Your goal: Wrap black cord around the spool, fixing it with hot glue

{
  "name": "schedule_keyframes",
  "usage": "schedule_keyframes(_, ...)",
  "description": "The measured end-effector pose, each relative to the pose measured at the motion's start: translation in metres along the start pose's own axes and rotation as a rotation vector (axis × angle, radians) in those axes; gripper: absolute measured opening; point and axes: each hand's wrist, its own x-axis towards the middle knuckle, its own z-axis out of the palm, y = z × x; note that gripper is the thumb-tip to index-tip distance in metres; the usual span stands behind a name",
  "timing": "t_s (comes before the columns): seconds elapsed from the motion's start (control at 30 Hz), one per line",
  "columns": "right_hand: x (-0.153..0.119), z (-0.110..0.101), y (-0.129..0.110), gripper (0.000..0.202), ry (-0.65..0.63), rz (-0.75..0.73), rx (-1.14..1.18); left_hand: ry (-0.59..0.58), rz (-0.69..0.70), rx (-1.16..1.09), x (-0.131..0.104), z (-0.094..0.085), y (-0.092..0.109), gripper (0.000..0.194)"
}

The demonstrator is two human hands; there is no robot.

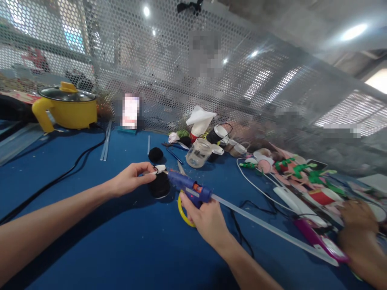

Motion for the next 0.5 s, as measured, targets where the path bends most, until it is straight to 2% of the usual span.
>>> schedule_keyframes(0.3,0.001,-0.0017,-0.003,0.039,0.042,0.029,-0.021,-0.028,0.039,-0.054,-0.0006,-0.0011,-0.0008,0.017)
schedule_keyframes(0.5,0.001,-0.0025,-0.0028,0.035,0.051,-0.007,0.002,-0.031,0.048,-0.036,-0.0015,-0.001,-0.0009,0.018)
